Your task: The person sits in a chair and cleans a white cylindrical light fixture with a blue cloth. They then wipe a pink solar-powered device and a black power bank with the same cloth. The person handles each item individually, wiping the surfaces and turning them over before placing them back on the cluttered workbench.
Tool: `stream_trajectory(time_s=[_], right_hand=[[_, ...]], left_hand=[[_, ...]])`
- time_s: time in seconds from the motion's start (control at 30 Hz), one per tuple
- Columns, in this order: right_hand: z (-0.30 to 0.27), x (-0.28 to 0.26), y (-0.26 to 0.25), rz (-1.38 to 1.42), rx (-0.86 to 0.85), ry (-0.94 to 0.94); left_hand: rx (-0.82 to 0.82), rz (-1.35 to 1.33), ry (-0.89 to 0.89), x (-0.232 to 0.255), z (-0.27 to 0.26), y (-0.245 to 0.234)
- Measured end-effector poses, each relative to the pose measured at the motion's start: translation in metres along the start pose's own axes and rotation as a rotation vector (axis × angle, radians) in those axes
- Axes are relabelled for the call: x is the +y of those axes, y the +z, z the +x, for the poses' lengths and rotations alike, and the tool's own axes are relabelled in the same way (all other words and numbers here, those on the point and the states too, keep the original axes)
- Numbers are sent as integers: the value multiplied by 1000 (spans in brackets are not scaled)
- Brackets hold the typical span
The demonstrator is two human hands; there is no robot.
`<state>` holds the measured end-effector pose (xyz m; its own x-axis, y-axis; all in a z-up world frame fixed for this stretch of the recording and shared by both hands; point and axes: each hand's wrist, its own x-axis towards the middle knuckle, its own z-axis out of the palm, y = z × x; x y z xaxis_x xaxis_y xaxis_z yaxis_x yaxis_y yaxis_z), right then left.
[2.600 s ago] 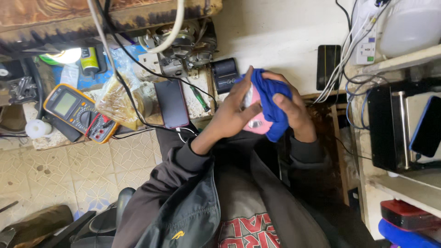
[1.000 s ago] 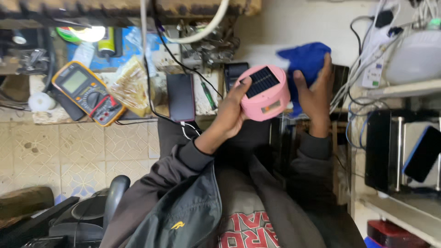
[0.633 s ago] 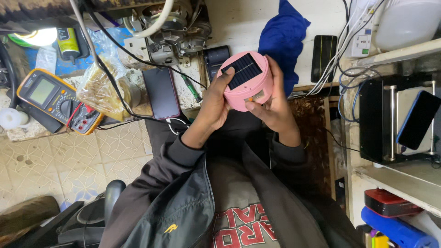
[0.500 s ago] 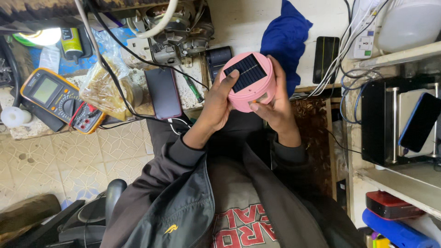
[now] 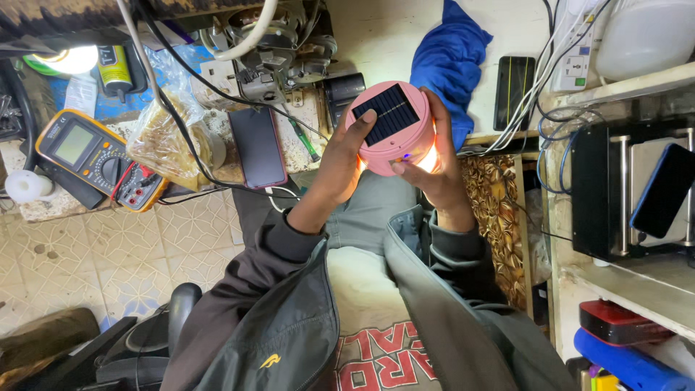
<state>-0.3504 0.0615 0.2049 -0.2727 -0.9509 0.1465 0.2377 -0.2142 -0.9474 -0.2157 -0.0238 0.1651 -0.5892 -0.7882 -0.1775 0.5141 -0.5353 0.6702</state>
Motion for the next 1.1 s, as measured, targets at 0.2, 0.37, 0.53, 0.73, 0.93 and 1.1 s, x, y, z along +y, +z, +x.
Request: stream_trajectory(time_s=[0.2,0.37,0.53,0.73,0.93,1.1], right_hand=[[1,4,-30,-188,-109,-4],[5,9,-38,-128,-75,37],[5,45,-54,117,64,88],[4,48,-50,122,65,114],[4,47,-30,548,319,165],[5,44,-21,333,256,62]], left_hand=[[-68,304,5,36,-14,17],[-188,461,-25,66,-15,39],[-170,561,-71,56,-13,20],[-22,554,-145,55,-17,29],[-40,486,-105,61,-17,36],[-64,594,-110,64,-14,42]])
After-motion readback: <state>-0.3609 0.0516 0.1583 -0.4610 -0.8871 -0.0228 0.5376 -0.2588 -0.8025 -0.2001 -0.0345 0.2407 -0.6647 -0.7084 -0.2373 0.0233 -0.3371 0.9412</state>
